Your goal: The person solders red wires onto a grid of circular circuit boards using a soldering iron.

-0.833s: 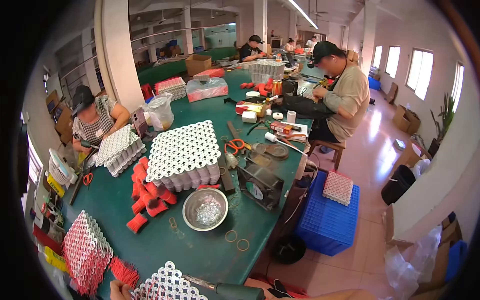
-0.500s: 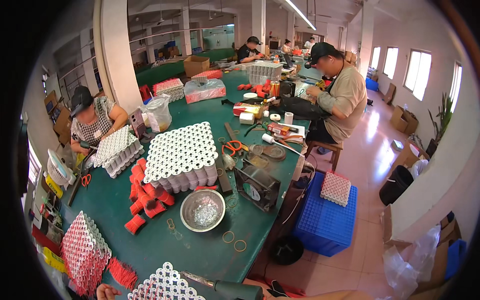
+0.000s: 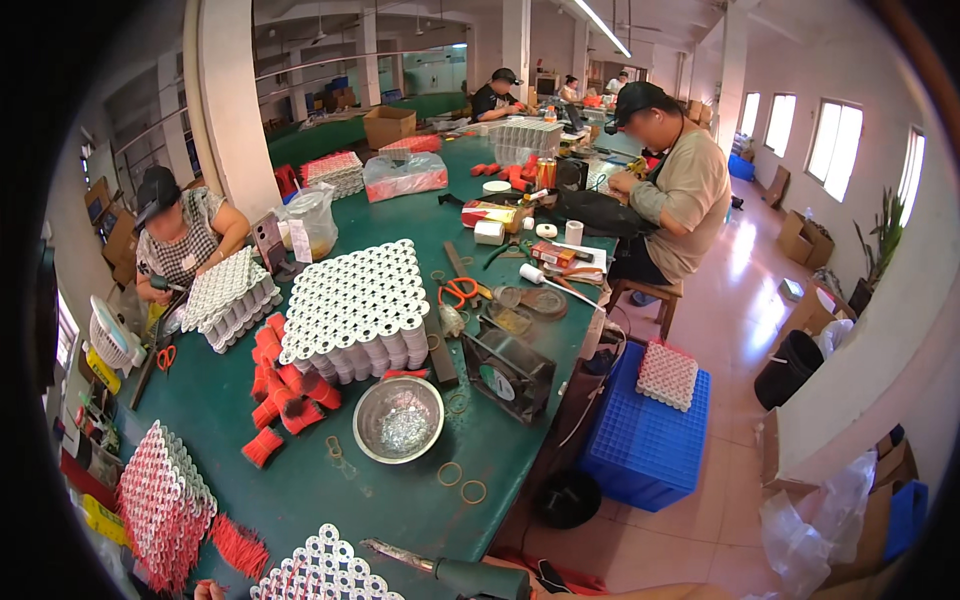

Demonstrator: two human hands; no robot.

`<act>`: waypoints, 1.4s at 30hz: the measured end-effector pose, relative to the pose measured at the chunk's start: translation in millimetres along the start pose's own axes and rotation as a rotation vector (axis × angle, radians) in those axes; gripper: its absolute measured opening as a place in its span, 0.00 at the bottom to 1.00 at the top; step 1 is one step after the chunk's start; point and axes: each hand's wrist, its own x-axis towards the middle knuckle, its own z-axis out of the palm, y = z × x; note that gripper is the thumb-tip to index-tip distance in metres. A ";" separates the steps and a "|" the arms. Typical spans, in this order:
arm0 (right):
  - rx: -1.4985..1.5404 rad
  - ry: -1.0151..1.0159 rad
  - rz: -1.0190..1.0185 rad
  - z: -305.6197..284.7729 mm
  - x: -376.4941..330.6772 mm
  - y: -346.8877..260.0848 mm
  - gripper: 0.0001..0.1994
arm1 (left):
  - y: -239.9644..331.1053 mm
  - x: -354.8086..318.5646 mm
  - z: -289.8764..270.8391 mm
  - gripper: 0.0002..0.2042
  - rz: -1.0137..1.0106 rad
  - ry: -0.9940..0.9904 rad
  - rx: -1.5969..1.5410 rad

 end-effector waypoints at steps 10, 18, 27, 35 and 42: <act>0.013 0.065 -0.056 4.2 -3.2 -5.2 0.16 | -22.0 2.5 4.5 0.11 0.170 -0.058 0.182; 0.012 0.092 0.004 3.1 -8.2 -14.2 0.17 | -12.7 3.4 -0.4 0.10 0.111 -0.008 0.015; -0.010 -0.010 0.073 -14.1 -15.9 12.9 0.20 | 30.5 -7.5 -37.5 0.02 0.419 0.124 0.060; -0.074 0.018 0.004 -6.9 -27.7 26.2 0.23 | 76.7 -31.1 -71.8 0.08 0.366 0.023 0.078; -0.102 -0.146 0.247 -0.4 -27.4 -9.9 0.19 | 138.5 -67.9 -39.8 0.04 0.341 -0.302 -0.198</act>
